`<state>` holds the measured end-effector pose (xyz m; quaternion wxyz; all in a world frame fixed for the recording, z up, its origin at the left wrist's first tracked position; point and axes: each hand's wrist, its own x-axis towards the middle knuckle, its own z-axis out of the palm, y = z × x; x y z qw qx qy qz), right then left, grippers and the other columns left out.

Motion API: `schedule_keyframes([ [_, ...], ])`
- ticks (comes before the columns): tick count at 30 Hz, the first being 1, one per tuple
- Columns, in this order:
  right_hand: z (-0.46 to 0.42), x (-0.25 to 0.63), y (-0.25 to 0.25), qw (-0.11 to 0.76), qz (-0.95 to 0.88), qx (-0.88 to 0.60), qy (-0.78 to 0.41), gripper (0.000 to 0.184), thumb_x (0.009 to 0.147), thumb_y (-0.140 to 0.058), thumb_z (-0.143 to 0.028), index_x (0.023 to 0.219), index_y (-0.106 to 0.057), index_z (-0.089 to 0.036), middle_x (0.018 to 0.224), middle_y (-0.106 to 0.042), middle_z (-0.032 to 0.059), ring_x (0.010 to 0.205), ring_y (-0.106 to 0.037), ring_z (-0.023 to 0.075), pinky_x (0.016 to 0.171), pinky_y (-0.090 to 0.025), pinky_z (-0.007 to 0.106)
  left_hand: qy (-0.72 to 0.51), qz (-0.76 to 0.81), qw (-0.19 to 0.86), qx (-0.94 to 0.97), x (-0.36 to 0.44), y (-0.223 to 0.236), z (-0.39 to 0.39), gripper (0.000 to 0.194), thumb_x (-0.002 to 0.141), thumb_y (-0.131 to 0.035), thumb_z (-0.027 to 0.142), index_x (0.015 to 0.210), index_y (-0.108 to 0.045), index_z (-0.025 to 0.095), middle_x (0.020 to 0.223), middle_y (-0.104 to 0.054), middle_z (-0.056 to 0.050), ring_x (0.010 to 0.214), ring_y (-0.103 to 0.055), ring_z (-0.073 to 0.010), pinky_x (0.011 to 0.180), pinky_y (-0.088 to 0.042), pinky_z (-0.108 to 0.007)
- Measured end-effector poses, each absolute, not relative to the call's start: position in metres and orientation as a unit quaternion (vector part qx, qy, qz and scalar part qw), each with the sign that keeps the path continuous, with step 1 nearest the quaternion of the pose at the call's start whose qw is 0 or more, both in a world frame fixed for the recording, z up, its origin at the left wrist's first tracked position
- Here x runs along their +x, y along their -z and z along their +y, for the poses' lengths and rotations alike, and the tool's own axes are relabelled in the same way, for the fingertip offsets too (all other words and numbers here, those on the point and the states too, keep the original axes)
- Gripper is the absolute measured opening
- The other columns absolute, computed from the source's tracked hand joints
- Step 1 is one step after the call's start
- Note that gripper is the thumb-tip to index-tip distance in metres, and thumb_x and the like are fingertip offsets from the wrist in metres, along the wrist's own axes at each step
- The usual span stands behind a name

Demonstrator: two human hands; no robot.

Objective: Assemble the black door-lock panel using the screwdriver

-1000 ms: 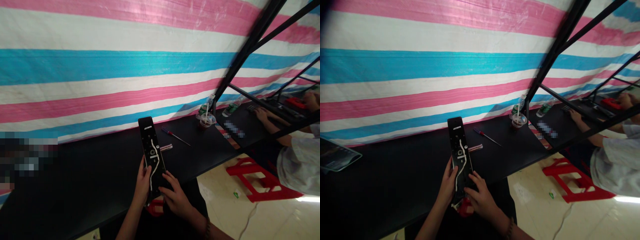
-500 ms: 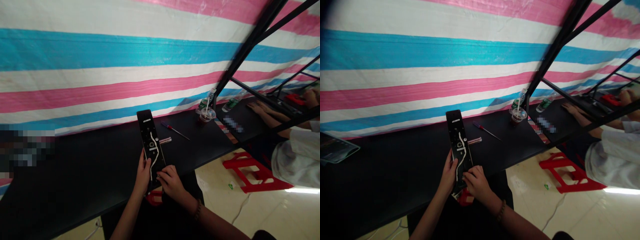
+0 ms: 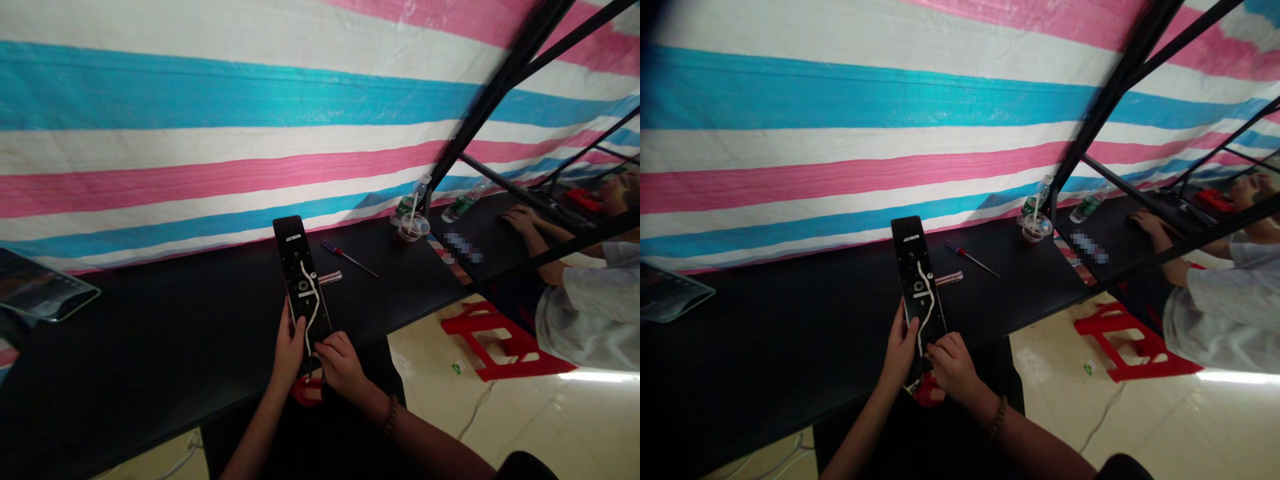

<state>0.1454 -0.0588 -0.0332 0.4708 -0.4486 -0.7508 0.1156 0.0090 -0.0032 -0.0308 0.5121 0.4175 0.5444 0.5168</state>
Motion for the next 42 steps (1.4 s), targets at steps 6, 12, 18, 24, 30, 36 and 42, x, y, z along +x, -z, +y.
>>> schedule_keyframes([
  [6,-0.06,0.139,0.038,0.526,-0.685,-0.496,-0.088,0.015,0.092,-0.067,-0.013,0.105,-0.069,-0.021,0.086,-0.065,0.0061,0.083,-0.057,0.0212,0.072,-0.052,0.035,-0.515,0.534,0.515,0.429,0.01,0.034,-0.004,0.071,0.095,-0.057,0.047,0.157,-0.033,0.024,0.162,-0.039,-0.01,0.15,-0.036,-0.0268,0.124,-0.027,-0.042],
  [12,-0.063,0.146,0.036,0.494,-0.683,-0.53,-0.089,0.015,0.092,-0.068,-0.017,0.079,-0.064,-0.022,0.077,-0.059,0.0027,0.078,-0.056,0.0196,0.07,-0.05,0.033,-0.51,0.543,0.517,0.421,0.012,0.034,-0.005,0.072,0.094,-0.058,0.048,0.158,-0.032,0.025,0.158,-0.044,-0.011,0.144,-0.045,-0.0272,0.119,-0.037,-0.041],
  [18,-0.062,0.155,0.03,0.458,-0.719,-0.508,-0.124,0.02,0.092,-0.066,-0.017,0.112,-0.067,-0.023,0.091,-0.065,0.0063,0.087,-0.058,0.0217,0.074,-0.054,0.036,-0.51,0.537,0.525,0.42,0.011,0.035,-0.005,0.07,0.095,-0.058,0.046,0.157,-0.033,0.026,0.157,-0.047,-0.011,0.141,-0.049,-0.0278,0.117,-0.039,-0.043],
  [24,-0.054,0.153,0.031,0.475,-0.738,-0.468,-0.104,0.017,0.093,-0.065,-0.013,0.106,-0.07,-0.023,0.082,-0.065,0.0049,0.081,-0.058,0.0211,0.07,-0.053,0.035,-0.508,0.547,0.497,0.442,0.011,0.037,-0.005,0.07,0.095,-0.056,0.046,0.157,-0.032,0.024,0.163,-0.037,-0.009,0.15,-0.036,-0.0252,0.124,-0.027,-0.039],
  [30,-0.057,0.135,0.037,0.53,-0.678,-0.504,-0.074,0.013,0.092,-0.064,-0.01,0.098,-0.069,-0.021,0.081,-0.063,0.0053,0.077,-0.056,0.0201,0.067,-0.051,0.034,-0.506,0.549,0.49,0.45,0.011,0.034,-0.006,0.069,0.095,-0.056,0.047,0.156,-0.034,0.023,0.163,-0.037,-0.011,0.149,-0.037,-0.0263,0.123,-0.029,-0.04],
  [36,-0.059,0.134,0.041,0.537,-0.661,-0.523,-0.036,0.029,0.092,-0.063,-0.008,0.067,-0.054,-0.022,0.068,-0.051,0.0004,0.072,-0.05,0.0179,0.066,-0.046,0.032,-0.499,0.541,0.528,0.423,0.014,0.03,-0.007,0.077,0.093,-0.059,0.045,0.158,-0.027,0.021,0.135,-0.064,-0.014,0.121,-0.065,-0.0265,0.104,-0.051,-0.042],
  [42,-0.07,0.16,0.036,0.482,-0.689,-0.535,-0.083,0.008,0.09,-0.072,-0.021,0.088,-0.064,-0.022,0.086,-0.061,0.0049,0.086,-0.056,0.0215,0.075,-0.052,0.036,-0.498,0.534,0.546,0.411,0.013,0.03,-0.008,0.078,0.091,-0.06,0.048,0.158,-0.027,0.024,0.124,-0.069,-0.011,0.11,-0.07,-0.0252,0.096,-0.056,-0.041],
])
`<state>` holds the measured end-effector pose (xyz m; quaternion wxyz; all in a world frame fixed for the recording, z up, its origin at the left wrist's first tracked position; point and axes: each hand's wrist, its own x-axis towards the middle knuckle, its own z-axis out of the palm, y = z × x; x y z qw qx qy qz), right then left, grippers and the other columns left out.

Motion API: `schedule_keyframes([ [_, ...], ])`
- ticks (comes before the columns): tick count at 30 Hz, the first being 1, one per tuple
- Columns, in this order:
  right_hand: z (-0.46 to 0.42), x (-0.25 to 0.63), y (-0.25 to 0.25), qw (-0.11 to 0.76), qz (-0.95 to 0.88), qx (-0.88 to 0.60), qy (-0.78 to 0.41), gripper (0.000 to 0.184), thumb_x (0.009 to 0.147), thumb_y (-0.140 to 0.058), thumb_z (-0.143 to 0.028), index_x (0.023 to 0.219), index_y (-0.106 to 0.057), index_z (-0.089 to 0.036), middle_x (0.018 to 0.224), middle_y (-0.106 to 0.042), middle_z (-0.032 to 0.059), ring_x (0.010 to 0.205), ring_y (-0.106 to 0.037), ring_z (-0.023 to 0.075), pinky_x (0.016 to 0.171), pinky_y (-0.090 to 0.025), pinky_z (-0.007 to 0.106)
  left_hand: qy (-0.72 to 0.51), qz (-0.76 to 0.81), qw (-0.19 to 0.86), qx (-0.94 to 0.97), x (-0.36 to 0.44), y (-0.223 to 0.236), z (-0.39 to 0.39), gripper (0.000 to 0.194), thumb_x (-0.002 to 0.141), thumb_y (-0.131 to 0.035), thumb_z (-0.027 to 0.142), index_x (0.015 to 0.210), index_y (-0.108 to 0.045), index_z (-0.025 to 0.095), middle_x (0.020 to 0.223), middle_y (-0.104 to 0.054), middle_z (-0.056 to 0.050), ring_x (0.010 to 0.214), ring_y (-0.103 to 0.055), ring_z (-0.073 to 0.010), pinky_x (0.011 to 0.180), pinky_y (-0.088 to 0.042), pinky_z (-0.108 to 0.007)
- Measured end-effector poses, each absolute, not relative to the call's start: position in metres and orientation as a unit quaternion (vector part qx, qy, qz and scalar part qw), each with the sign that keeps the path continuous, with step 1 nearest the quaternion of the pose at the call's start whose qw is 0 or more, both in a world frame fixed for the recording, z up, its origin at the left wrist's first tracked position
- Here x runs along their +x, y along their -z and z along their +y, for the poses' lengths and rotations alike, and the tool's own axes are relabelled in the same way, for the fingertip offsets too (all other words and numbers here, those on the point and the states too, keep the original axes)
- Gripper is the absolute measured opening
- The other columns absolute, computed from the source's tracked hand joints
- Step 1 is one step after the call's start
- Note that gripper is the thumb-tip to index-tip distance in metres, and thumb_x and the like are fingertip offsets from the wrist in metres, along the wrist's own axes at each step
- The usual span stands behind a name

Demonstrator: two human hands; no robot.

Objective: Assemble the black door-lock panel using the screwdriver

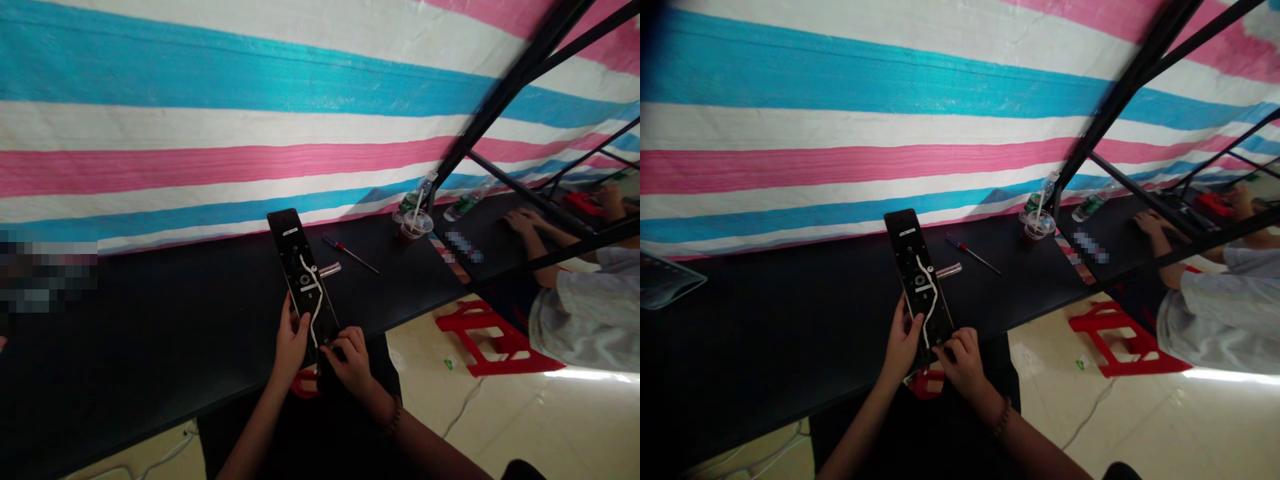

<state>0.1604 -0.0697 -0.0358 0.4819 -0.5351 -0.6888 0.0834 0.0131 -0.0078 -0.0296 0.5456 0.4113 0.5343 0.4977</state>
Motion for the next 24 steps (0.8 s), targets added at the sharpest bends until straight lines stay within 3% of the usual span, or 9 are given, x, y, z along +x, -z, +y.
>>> schedule_keyframes([
  [5,-0.069,0.173,0.027,0.422,-0.734,-0.524,-0.096,0.03,0.091,-0.07,-0.02,0.121,-0.066,-0.025,0.1,-0.064,0.0075,0.094,-0.058,0.0234,0.08,-0.053,0.04,-0.499,0.529,0.563,0.393,0.013,0.028,-0.007,0.081,0.09,-0.062,0.048,0.158,-0.026,0.024,0.125,-0.069,-0.012,0.11,-0.071,-0.0263,0.096,-0.056,-0.042],
  [9,-0.061,0.174,0.024,0.417,-0.754,-0.499,-0.088,0.022,0.091,-0.071,-0.019,0.112,-0.069,-0.024,0.095,-0.064,0.0057,0.09,-0.058,0.0221,0.079,-0.05,0.04,-0.511,0.523,0.555,0.396,0.013,0.028,-0.006,0.078,0.09,-0.064,0.046,0.157,-0.03,0.024,0.129,-0.068,-0.012,0.115,-0.069,-0.0267,0.1,-0.055,-0.043],
  [19,-0.063,0.171,0.023,0.417,-0.735,-0.526,-0.099,0.009,0.09,-0.073,-0.022,0.099,-0.07,-0.022,0.088,-0.065,0.005,0.087,-0.058,0.0222,0.077,-0.049,0.04,-0.506,0.526,0.569,0.38,0.013,0.026,-0.007,0.084,0.088,-0.065,0.05,0.157,-0.027,0.022,0.118,-0.071,-0.012,0.101,-0.073,-0.0263,0.088,-0.06,-0.041],
  [24,-0.064,0.164,0.021,0.438,-0.732,-0.509,-0.113,0.013,0.093,-0.066,-0.015,0.104,-0.07,-0.021,0.09,-0.067,0.0069,0.088,-0.058,0.022,0.077,-0.052,0.039,-0.503,0.528,0.564,0.387,0.013,0.025,-0.007,0.085,0.087,-0.065,0.051,0.157,-0.027,0.021,0.115,-0.072,-0.012,0.1,-0.073,-0.0263,0.087,-0.06,-0.041],
])
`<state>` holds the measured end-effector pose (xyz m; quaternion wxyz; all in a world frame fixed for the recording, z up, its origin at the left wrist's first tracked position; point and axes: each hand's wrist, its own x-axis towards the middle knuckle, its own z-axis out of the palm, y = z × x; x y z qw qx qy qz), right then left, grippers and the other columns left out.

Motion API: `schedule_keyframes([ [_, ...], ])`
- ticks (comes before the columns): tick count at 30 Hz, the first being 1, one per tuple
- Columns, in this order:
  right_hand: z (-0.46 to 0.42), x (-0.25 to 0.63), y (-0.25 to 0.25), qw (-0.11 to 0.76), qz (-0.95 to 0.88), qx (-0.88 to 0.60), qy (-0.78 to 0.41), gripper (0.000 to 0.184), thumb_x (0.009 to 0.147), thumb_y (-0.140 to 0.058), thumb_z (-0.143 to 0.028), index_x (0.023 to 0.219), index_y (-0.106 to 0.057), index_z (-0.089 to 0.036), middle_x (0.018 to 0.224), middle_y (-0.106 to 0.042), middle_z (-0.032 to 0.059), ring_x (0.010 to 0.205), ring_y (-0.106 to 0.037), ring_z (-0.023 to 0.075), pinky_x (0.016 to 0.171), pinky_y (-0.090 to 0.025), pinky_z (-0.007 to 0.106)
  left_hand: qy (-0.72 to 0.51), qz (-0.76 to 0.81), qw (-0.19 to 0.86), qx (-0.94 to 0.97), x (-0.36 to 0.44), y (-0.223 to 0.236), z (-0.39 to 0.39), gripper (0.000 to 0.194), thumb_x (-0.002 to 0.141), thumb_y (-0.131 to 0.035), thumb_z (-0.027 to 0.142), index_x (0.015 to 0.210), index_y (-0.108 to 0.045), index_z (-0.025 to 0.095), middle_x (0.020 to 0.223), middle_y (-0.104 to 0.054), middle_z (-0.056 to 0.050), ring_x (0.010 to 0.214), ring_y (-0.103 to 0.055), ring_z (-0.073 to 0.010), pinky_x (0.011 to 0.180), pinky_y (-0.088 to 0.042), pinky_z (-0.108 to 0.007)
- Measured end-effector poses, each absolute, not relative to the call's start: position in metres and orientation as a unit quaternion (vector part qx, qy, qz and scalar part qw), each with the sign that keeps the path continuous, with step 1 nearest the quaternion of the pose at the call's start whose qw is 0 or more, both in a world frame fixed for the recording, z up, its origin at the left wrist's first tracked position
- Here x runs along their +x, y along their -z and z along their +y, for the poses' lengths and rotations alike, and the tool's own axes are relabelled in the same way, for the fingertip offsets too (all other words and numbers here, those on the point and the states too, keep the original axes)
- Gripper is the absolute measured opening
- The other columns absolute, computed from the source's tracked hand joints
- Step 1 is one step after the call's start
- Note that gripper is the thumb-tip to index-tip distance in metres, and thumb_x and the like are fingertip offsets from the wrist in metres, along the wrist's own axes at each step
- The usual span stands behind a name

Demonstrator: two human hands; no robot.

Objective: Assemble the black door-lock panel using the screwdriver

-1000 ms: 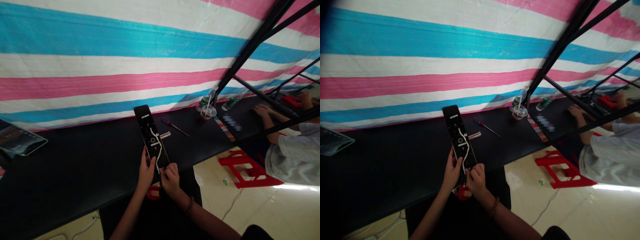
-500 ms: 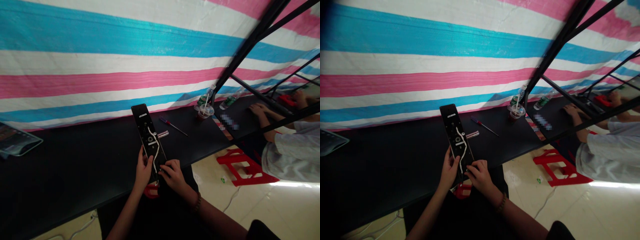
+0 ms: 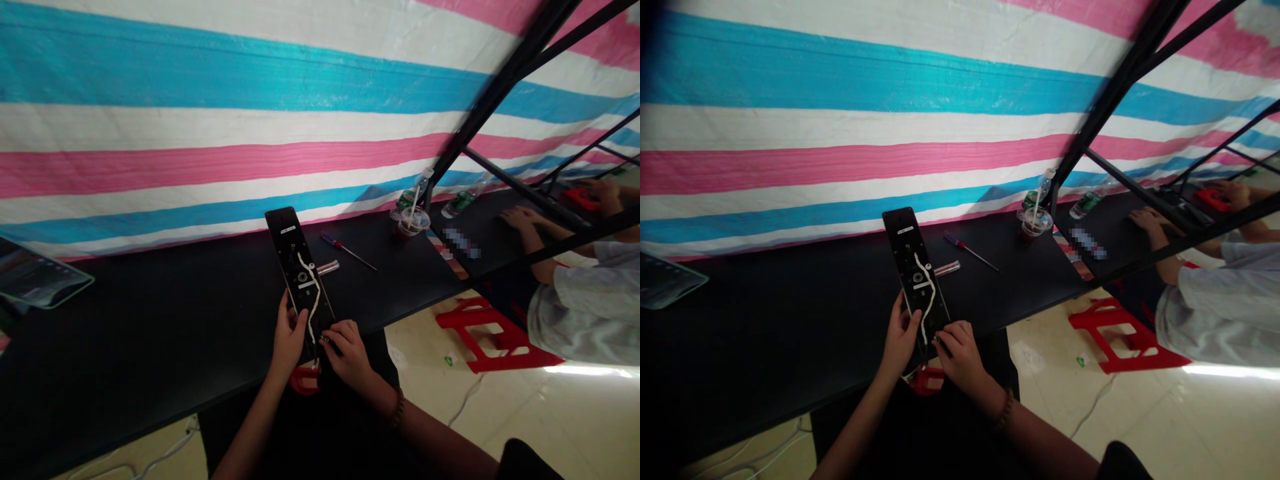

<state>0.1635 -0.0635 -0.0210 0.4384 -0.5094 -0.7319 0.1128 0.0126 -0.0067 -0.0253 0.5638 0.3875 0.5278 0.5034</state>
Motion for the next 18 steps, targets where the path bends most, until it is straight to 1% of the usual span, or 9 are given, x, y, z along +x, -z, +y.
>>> schedule_keyframes([
  [4,-0.0638,0.1621,0.0212,0.445,-0.729,-0.504,-0.13,0.016,0.093,-0.064,-0.014,0.107,-0.07,-0.022,0.091,-0.067,0.0072,0.088,-0.059,0.022,0.077,-0.054,0.038,-0.501,0.53,0.561,0.392,0.0119,0.0278,-0.006,0.084,0.088,-0.065,0.05,0.157,-0.027,0.023,0.117,-0.071,-0.011,0.103,-0.072,-0.0265,0.09,-0.059,-0.042],
  [8,-0.0669,0.1625,0.0235,0.438,-0.727,-0.51,-0.136,0.024,0.093,-0.063,-0.013,0.114,-0.07,-0.023,0.094,-0.065,0.0075,0.089,-0.06,0.022,0.077,-0.055,0.038,-0.503,0.527,0.556,0.399,0.0117,0.0282,-0.0057,0.08,0.089,-0.063,0.048,0.157,-0.028,0.023,0.119,-0.071,-0.011,0.106,-0.072,-0.0252,0.093,-0.057,-0.041],
  [12,-0.0686,0.1617,0.0252,0.457,-0.722,-0.504,-0.128,0.021,0.093,-0.064,-0.014,0.11,-0.072,-0.023,0.089,-0.064,0.0066,0.085,-0.059,0.0214,0.074,-0.054,0.036,-0.501,0.531,0.556,0.397,0.0118,0.0267,-0.0061,0.082,0.088,-0.064,0.049,0.157,-0.028,0.023,0.117,-0.071,-0.011,0.103,-0.072,-0.0255,0.089,-0.058,-0.04],
  [18,-0.0662,0.1602,0.0238,0.47,-0.715,-0.499,-0.137,0.02,0.092,-0.067,-0.014,0.108,-0.073,-0.025,0.083,-0.066,0.0047,0.08,-0.06,0.0206,0.07,-0.054,0.035,-0.502,0.531,0.55,0.404,0.0114,0.0279,-0.0067,0.079,0.089,-0.064,0.049,0.156,-0.03,0.023,0.118,-0.071,-0.011,0.103,-0.072,-0.0254,0.09,-0.058,-0.04],
])
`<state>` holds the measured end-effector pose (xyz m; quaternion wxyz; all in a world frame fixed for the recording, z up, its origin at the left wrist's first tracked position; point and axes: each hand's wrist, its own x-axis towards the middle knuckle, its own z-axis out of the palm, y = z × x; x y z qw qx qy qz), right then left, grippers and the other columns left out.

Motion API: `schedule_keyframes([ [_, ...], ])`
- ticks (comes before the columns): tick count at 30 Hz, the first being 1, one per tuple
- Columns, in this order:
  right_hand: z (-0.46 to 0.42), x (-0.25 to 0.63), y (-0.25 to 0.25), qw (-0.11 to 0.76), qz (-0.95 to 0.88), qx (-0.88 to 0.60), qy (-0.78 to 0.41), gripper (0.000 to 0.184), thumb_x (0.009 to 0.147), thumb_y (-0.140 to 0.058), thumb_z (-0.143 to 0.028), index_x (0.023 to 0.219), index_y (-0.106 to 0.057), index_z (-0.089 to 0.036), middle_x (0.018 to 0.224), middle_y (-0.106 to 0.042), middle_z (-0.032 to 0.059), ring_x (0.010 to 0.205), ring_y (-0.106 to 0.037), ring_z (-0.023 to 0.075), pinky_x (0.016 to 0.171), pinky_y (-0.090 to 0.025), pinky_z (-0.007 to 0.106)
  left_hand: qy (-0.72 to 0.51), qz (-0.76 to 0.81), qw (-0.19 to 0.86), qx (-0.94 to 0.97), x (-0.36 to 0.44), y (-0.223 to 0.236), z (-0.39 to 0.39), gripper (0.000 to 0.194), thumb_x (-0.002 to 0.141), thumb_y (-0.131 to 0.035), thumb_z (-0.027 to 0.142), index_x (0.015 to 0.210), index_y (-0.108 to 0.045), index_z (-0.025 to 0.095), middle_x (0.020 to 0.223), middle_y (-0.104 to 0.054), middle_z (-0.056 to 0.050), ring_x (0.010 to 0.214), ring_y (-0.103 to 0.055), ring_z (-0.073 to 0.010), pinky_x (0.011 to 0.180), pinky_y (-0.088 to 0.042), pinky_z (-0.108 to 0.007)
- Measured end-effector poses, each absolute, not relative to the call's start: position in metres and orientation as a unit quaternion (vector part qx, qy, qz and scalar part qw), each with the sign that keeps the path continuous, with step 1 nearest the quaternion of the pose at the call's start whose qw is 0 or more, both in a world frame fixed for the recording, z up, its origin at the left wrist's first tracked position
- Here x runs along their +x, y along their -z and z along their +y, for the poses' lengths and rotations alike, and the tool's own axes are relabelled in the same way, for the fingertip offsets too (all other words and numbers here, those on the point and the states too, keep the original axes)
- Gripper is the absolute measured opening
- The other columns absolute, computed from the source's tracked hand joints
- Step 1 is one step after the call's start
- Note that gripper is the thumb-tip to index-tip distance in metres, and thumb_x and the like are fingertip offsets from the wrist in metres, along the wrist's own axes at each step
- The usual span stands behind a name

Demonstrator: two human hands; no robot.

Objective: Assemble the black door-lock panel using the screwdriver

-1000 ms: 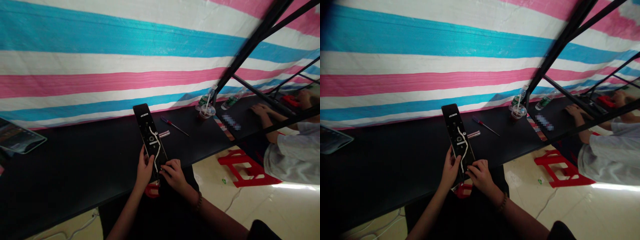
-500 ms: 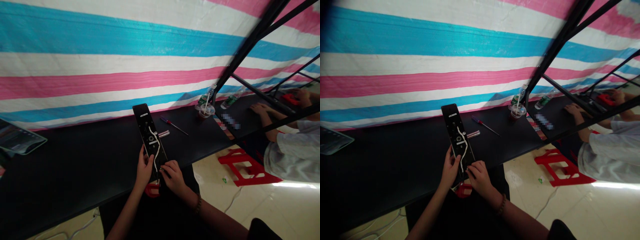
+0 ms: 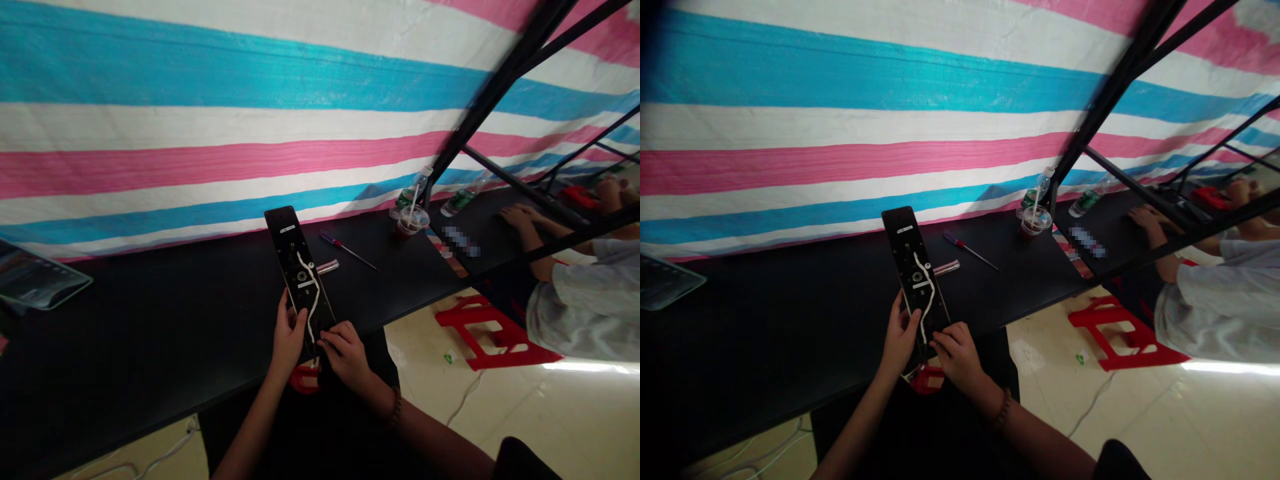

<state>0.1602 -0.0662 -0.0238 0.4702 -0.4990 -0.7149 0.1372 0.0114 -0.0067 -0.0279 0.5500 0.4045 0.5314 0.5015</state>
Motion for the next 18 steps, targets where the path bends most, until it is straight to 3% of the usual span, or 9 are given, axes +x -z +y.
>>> schedule_keyframes([
  [12,-0.069,0.147,0.026,0.524,-0.639,-0.542,-0.157,0.006,0.092,-0.068,-0.019,0.092,-0.073,-0.022,0.082,-0.066,0.0049,0.076,-0.062,0.0193,0.066,-0.053,0.032,-0.5,0.534,0.544,0.412,0.012,0.026,-0.007,0.079,0.09,-0.063,0.048,0.157,-0.029,0.023,0.122,-0.07,-0.012,0.111,-0.07,-0.0267,0.097,-0.055,-0.043],
  [18,-0.07,0.152,0.023,0.49,-0.659,-0.547,-0.16,0.005,0.091,-0.07,-0.019,0.094,-0.071,-0.022,0.087,-0.066,0.0054,0.081,-0.063,0.0198,0.071,-0.055,0.032,-0.498,0.532,0.551,0.408,0.012,0.026,-0.007,0.077,0.091,-0.063,0.045,0.157,-0.029,0.025,0.125,-0.069,-0.011,0.113,-0.069,-0.0263,0.1,-0.054,-0.043],
])
